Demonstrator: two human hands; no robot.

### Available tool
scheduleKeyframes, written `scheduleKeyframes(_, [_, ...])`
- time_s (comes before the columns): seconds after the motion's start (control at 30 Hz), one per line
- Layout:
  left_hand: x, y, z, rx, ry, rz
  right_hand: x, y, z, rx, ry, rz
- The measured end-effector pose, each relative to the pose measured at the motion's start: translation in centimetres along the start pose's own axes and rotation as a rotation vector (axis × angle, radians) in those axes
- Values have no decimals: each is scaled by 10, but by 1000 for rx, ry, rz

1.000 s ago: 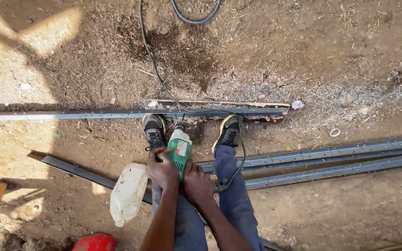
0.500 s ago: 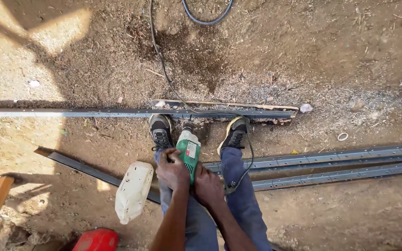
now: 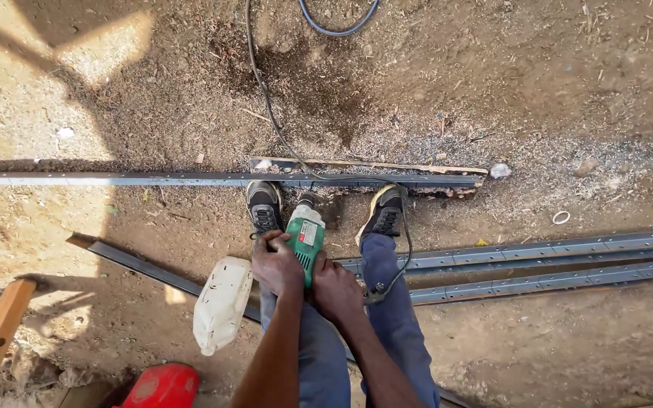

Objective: Using a handheld power drill to create holes in structural metal beams laid out on the ground.

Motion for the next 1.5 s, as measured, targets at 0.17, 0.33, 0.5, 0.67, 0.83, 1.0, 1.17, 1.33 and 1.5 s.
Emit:
scheduleKeyframes(0.17, [-4, -12, -8, 9, -37, 5, -12, -3, 1, -11, 49, 56])
scheduleKeyframes(0.33, [18, 4, -3, -25, -71, 13, -29, -7, 4, -13, 88, 87])
scheduleKeyframes(0.5, [19, -12, -14, -60, -115, 67, -24, -21, 1, 66, 199, 210])
scheduleKeyframes(0.67, [29, -7, -17, -116, -117, -1, -68, -33, 1, 175, 331, 287])
scheduleKeyframes(0.83, [30, 7, -3, -59, -70, 11, -42, -23, -1, 113, 308, 344])
scheduleKeyframes(1.0, [20, 12, -6, -28, -55, 30, -21, -18, -15, 97, 276, 342])
scheduleKeyframes(1.17, [7, -9, -11, -3, -64, 29, -31, -20, -9, 95, 266, 305])
scheduleKeyframes(1.33, [23, 8, 1, 57, -16, 14, -40, -13, 0, 128, 340, 331])
scheduleKeyframes(1.5, [19, 3, 10, 103, -14, 62, -36, -13, 5, 102, 344, 325])
Point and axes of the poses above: each hand's wrist, its own z-axis towards the middle knuckle, its own x-axis out of the palm, y = z × x, the point moved 1 cm from there along z, towards the middle knuckle, and after that the axes turned 8 degrees about -x, right-handed, at the moved point
